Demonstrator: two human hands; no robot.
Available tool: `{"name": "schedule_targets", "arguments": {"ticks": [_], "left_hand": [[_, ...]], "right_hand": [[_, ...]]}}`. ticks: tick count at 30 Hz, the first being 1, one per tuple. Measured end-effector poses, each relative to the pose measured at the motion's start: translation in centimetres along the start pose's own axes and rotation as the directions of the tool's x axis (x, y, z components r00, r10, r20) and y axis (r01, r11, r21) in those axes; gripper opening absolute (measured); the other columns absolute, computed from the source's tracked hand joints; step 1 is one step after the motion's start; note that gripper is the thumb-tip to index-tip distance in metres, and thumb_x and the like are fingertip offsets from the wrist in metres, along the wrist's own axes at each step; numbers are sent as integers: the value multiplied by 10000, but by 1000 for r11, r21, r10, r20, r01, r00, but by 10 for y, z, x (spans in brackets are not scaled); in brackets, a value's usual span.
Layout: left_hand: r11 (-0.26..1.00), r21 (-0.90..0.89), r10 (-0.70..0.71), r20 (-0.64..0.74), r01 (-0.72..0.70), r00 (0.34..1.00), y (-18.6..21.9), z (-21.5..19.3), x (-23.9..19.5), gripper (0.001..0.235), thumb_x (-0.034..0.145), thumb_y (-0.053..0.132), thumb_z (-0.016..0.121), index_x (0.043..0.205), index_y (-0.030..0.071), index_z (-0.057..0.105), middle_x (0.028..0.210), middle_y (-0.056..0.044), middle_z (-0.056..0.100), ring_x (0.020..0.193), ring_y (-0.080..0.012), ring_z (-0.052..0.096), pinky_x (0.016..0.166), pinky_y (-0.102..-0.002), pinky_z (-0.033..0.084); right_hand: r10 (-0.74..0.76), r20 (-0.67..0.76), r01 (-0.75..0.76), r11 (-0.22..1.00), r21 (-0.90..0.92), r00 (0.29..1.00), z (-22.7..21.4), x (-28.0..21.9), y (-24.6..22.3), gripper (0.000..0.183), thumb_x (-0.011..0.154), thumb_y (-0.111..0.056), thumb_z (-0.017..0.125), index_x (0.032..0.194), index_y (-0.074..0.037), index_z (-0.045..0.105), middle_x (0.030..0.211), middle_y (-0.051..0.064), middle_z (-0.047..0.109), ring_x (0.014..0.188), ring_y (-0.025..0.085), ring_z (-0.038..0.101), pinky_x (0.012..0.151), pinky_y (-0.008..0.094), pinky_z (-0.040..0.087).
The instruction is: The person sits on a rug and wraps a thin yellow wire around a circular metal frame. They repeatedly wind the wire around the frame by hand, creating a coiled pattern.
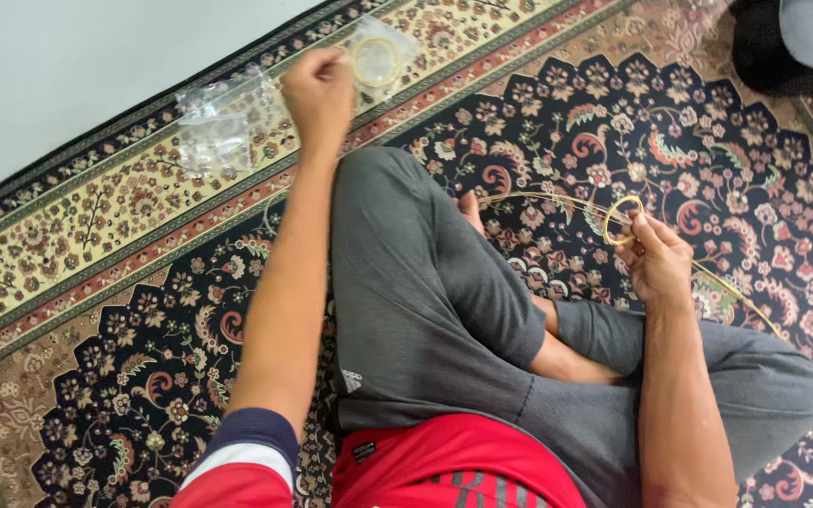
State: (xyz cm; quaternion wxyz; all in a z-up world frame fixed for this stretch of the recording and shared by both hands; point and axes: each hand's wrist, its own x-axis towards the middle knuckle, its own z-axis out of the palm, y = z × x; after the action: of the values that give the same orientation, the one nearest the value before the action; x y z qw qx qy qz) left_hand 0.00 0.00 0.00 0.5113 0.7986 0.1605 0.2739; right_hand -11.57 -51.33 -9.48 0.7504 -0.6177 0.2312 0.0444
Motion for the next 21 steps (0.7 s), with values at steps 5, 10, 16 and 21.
{"name": "schedule_targets", "arguments": {"ticks": [5,10,16,21], "left_hand": [[913,236,-288,-206,333,935,-90,-43,25,186,845,242,752,997,191,659,1026,-5,603,873,-170,621,756,-357,528],[765,354,-483,-236,537,843,-128,-60,32,521,808,487,847,1111,242,501,1182,-12,594,1033,-201,639,855,-365,554],[800,414,-383,-206,435,901,-174,-56,34,193,843,236,743,960,218,591,937,34,666,818,-181,629,648,-382,491],[820,330,-406,-240,468,882,-189,-50,36,148,884,107,705,810,214,636,989,23,794,782,-130,726,624,-298,561]], "right_hand": [[4,-48,-1,999,43,999,1,-2,2,222,1006,-197,723,1200,-91,718,898,-14,694,737,42,678,637,170,632],[2,-38,3,994,108,999,2,-12,3,145,1023,-181,712,1148,-109,727,872,-17,696,685,36,668,653,175,646],[-1,-122,17,991,133,993,4,-21,1,70,1000,-142,736,1068,-124,740,932,-5,733,803,49,705,650,195,631],[-17,-87,28,990,136,996,9,-28,-5,145,1022,-118,697,1157,-76,731,881,33,707,756,83,695,672,191,645]]}}
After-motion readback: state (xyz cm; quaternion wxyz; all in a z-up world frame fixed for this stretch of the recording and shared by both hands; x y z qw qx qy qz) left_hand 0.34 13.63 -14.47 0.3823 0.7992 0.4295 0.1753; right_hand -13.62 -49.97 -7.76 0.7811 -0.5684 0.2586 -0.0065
